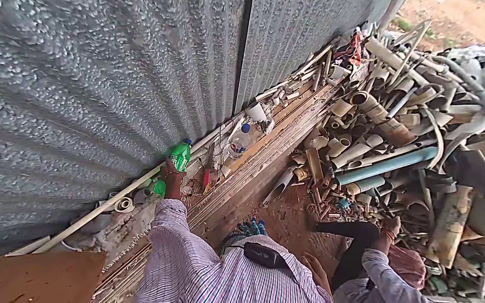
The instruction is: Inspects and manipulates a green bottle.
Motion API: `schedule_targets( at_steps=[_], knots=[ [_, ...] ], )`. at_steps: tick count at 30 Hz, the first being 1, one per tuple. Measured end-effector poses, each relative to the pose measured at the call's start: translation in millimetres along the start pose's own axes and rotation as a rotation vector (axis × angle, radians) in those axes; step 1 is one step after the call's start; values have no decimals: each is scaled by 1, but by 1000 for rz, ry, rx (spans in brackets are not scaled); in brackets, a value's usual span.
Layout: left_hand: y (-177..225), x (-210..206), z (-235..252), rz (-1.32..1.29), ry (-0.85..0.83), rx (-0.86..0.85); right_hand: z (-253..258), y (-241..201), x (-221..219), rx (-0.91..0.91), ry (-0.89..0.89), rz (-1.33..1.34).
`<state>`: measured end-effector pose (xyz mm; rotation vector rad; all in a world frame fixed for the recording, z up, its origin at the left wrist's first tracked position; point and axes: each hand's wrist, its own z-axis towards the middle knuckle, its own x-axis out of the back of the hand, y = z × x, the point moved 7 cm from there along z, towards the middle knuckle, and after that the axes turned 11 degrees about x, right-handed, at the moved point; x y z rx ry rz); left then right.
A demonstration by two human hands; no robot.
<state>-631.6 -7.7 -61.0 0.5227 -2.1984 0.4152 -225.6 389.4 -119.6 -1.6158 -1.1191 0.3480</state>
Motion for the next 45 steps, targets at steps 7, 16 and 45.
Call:
schedule_targets(
  at_steps=[7, 16, 45],
  knots=[
    [-27, -69, 133, -394, 169, 5, 3, 9, -9, 19, -77, -47],
    [-34, -118, -30, -826, 92, -434, 2, -22, -19, 143, -83, -102],
    [48, -160, -575, -233, -492, -2926, -265, -49, 91, 803, 981, 38]
  ],
)
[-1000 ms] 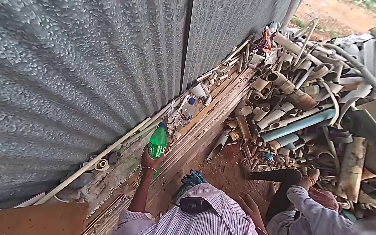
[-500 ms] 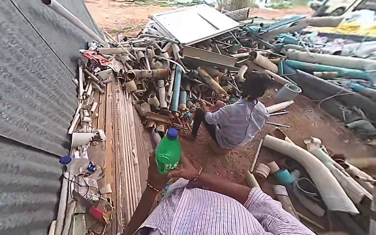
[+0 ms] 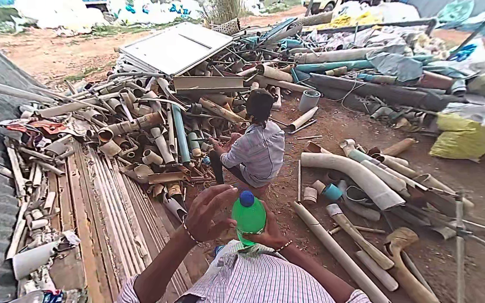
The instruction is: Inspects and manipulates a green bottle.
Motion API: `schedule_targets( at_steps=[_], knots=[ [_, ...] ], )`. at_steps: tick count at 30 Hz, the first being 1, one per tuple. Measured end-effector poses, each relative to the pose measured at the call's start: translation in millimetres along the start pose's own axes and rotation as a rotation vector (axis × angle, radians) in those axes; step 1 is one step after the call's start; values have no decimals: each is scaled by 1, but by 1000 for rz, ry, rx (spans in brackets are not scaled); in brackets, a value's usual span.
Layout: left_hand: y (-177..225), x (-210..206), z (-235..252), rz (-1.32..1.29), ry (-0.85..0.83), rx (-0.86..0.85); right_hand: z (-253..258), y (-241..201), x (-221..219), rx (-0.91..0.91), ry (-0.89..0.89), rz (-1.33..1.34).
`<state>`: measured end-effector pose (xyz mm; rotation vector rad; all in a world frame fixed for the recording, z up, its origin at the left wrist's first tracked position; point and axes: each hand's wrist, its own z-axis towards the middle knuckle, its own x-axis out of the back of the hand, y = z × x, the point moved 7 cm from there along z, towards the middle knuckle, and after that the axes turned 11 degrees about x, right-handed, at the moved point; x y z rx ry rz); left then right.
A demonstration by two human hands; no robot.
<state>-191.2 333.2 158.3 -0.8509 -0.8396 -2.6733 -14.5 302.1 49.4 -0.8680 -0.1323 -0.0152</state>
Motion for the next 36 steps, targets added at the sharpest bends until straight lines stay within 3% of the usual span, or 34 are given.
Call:
schedule_targets(
  at_steps=[5, 10, 13, 17, 19, 23, 27, 36],
  knots=[
    [52, -31, 44, 364, -26, -529, -10, 2, 32, 124, -69, -122],
    [75, -57, 56, 439, -228, -699, -11, 9, 45, 162, -136, -93],
    [75, -65, 61, 519, -164, -578, -9, 12, 51, 133, -120, -105],
    [59, -68, 69, 738, -117, -90, -8, 17, 56, 87, -35, -208],
    [56, -65, 65, 728, -143, 10, -9, 20, 56, 87, -22, -225],
    [52, -61, 50, 446, -248, -20, -13, 28, 61, 99, 17, -207],
    [44, -68, 41, 381, -240, -52, -17, 25, 60, 42, -18, -188],
    [42, -63, 50, 518, 28, -86, -26, 23, 56, 106, 45, -263]
  ],
)
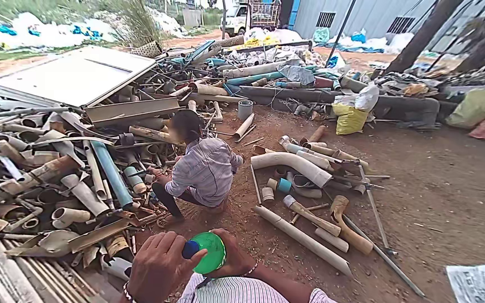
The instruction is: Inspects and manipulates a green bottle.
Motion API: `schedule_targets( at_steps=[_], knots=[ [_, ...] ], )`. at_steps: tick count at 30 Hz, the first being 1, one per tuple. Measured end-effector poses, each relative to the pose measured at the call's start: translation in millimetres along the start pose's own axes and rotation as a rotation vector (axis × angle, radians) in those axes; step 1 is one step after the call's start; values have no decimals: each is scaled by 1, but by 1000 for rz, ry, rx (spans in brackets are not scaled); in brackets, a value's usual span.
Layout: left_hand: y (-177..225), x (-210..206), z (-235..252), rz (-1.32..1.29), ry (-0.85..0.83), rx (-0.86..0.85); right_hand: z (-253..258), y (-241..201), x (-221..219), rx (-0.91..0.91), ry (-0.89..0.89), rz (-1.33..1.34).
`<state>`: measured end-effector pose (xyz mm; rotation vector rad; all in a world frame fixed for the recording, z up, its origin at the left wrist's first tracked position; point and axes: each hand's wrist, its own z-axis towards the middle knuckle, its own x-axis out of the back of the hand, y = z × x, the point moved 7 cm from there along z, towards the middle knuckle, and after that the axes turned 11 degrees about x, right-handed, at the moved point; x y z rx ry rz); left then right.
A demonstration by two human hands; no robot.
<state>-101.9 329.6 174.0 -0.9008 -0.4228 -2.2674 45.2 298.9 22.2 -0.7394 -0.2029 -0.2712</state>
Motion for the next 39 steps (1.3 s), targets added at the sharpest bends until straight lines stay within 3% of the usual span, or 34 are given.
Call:
schedule_targets(
  at_steps=[6, 15, 21, 23, 25, 28, 33, 39],
  knots=[
    [-10, -16, -15, -487, -348, 51, -2, 2, 0, -32, 43, -8],
    [-12, -1, -23, -248, -155, -30, 0, 0, -10, -62, -53, 65],
    [-14, 8, -27, -298, -45, 90, -2, -11, -10, 15, -68, 92],
    [-13, 5, -29, -343, -89, 163, -5, -8, -11, 10, -53, 94],
    [-11, 1, -32, -461, -239, 204, -9, -5, -10, 1, -32, 105],
    [-5, -4, -39, -592, -386, 171, -12, -7, -9, 3, -38, 100],
    [-4, 4, -41, -456, -251, 118, -18, -6, -10, 18, -65, 121],
    [-5, 6, -44, -403, -104, 259, -19, -10, -13, 29, -73, 109]
  ],
)
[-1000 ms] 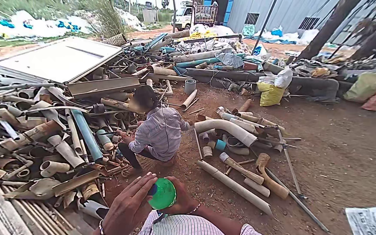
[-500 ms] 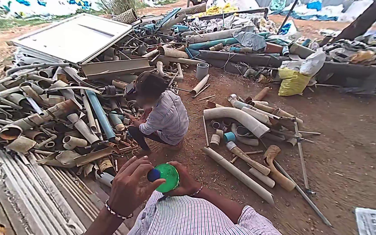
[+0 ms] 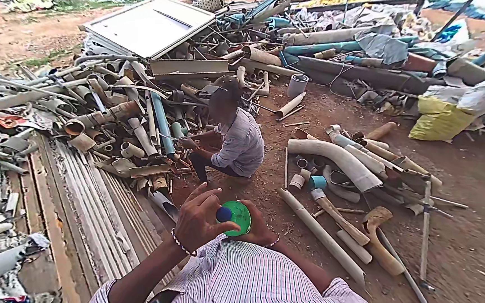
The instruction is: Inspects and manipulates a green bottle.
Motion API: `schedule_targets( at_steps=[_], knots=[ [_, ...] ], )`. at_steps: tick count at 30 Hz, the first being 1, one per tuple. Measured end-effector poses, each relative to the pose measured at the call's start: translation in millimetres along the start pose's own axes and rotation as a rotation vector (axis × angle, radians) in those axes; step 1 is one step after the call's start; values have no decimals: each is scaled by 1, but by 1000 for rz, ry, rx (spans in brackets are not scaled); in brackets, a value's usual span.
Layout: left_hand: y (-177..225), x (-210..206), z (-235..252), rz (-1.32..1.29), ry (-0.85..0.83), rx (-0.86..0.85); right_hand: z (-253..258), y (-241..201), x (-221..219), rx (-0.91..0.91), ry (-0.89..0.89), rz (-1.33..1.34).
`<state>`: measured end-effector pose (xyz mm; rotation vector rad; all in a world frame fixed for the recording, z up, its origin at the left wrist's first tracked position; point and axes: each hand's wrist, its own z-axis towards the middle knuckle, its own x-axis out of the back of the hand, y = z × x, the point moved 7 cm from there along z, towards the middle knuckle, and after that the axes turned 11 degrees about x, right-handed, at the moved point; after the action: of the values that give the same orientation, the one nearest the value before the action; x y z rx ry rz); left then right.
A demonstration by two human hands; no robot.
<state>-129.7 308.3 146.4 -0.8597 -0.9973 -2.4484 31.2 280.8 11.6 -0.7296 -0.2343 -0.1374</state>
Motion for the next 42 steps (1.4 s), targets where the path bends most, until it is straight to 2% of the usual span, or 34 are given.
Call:
schedule_targets(
  at_steps=[2, 4, 7, 9, 12, 15, 18, 21, 24, 28, 30, 33, 35, 42],
  knots=[
    [0, 1, -1, 45, 23, 34, 0, 0, -2, 11, 4, -1],
    [0, 2, -2, 47, -30, 59, 0, -1, -2, 0, 6, -10],
    [1, -3, -7, -159, -282, 50, -1, 0, -2, -3, 4, -19],
    [6, -3, -13, -294, -357, 5, -3, 2, -3, -6, -5, -11],
    [5, 3, -18, -199, -202, -46, -5, 0, -4, -12, -22, -38],
    [0, 8, -10, -14, -46, 1, -2, 1, -5, -4, -32, -45],
    [-6, 5, -10, -91, -144, 47, 0, 0, -7, -4, -23, -33],
    [-7, 2, -13, -257, -294, -12, 2, -1, -6, -9, -28, -38],
    [-3, 6, -12, -177, -237, -44, 1, 2, -6, 6, -39, -66],
    [-1, 14, -8, 12, -76, 64, 2, 2, -8, 4, -39, -32],
    [0, 14, -10, -40, -114, 86, 2, 1, -7, 0, -37, -40],
    [3, 15, -16, -186, -271, 61, 0, 0, -8, -6, -41, -44],
    [5, 17, -19, -185, -321, 20, -1, 2, -8, -9, -46, -46],
    [2, 11, -17, 34, -242, 60, -6, 6, -10, -36, -60, -23]
  ],
)
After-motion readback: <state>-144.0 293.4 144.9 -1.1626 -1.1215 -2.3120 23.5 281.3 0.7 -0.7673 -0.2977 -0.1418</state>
